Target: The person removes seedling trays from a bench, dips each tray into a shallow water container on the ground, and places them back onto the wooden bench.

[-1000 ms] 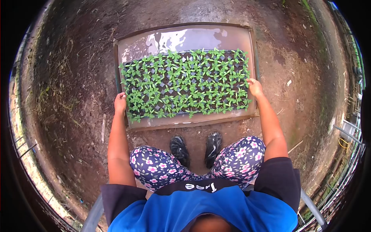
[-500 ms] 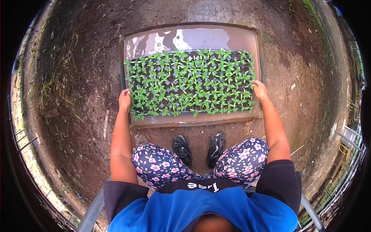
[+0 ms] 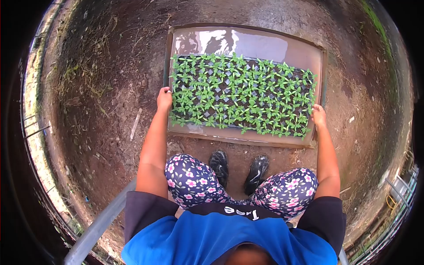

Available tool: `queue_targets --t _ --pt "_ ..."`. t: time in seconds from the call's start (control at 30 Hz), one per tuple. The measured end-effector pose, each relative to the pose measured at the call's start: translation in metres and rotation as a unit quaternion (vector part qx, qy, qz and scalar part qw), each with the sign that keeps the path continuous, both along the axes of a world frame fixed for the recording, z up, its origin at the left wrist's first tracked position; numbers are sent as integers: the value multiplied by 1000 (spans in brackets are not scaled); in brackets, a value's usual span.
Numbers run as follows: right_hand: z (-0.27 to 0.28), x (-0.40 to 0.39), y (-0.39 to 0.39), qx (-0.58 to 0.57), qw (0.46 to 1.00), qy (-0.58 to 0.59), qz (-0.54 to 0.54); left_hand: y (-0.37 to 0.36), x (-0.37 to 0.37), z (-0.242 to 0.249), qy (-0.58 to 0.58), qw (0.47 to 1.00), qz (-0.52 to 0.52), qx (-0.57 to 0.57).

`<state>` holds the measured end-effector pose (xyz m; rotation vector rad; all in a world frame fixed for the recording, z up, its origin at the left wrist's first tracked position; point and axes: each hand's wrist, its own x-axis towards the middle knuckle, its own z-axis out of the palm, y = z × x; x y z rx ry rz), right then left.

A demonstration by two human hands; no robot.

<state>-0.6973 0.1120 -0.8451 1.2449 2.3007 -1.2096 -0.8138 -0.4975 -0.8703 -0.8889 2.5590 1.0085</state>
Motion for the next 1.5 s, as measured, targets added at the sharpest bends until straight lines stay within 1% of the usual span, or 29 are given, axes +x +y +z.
queue_targets --t 0.03,0.13,0.2,0.3,0.37,0.47,0.53,0.57,0.6,0.67,0.7,0.77,0.8,0.87,0.93,0.97,1.0,1.03,1.07,1.13,1.2,1.23,1.27,1.3,1.33,1.37,1.4,1.47,1.5 --pt "15 -3 -8 -30 998 -6 -46 0 -1 -1 -3 1000 13 15" --pt "19 -4 -1 -113 992 -33 -39 1 -7 12 1 996 35 85" --pt "28 -5 -4 -112 993 -26 -6 11 -10 41 -51 986 26 159" --pt "45 -11 -7 -115 992 -27 34 21 -15 58 -42 988 -48 143" --pt "51 -14 -15 -129 990 37 48 19 -14 59 4 985 -121 122" --pt "88 -23 -40 -131 985 100 56 52 -11 116 17 981 -187 53" --pt "114 -28 -53 -108 987 110 47 71 -6 146 23 983 -180 24" --pt "136 -32 -56 -140 986 72 51 81 -3 166 42 982 -178 44" --pt "160 -34 -60 -114 985 103 73 96 -4 216 36 981 -187 -20" --pt "227 -28 -48 -93 976 178 87 81 -7 281 56 983 -170 29" --pt "283 -26 -41 -140 974 166 70 78 -11 346 53 979 -199 -11" --pt "417 -27 -19 -229 961 149 40 51 -18 429 86 978 -159 101" --pt "467 -24 -6 -277 947 160 -6 39 -22 471 75 978 -143 129" --pt "532 -14 27 -325 922 205 -38 40 -30 560 79 971 -100 200" --pt "591 -29 24 -389 889 228 -85 39 -45 609 64 957 -69 275" --pt "620 -25 22 -415 869 242 -114 32 -50 618 43 939 -50 338" --pt "624 -16 25 -411 867 251 -124 22 -50 623 9 919 -40 392" --pt "614 -6 34 -428 855 275 -103 39 -48 644 30 913 -40 404" --pt "633 -1 26 -419 864 248 -130 33 -50 640 29 900 -59 430" --pt "608 -12 31 -329 914 217 -94 70 -61 644 16 894 -58 444" --pt "566 -9 17 -167 958 232 13 89 -69 627 18 905 -139 402" --pt "566 -12 -8 -102 967 234 16 104 -73 606 17 928 -187 323" --pt "550 -18 -31 -20 973 225 43 132 -70 590 20 934 -212 285" --pt "496 -23 -44 42 952 283 109 152 -69 565 60 921 -287 255" --pt "482 -18 -64 126 950 282 54 172 -63 561 78 917 -328 212" --pt "507 -11 -87 144 954 262 -20 168 -75 550 91 904 -369 197" --pt "498 1 -86 150 952 264 -43 169 -77 553 82 900 -384 187" --pt "503 47 -79 200 911 349 -91 178 -67 593 112 898 -393 160" --pt "516 78 -80 192 904 363 -116 176 -64 609 116 884 -429 143"
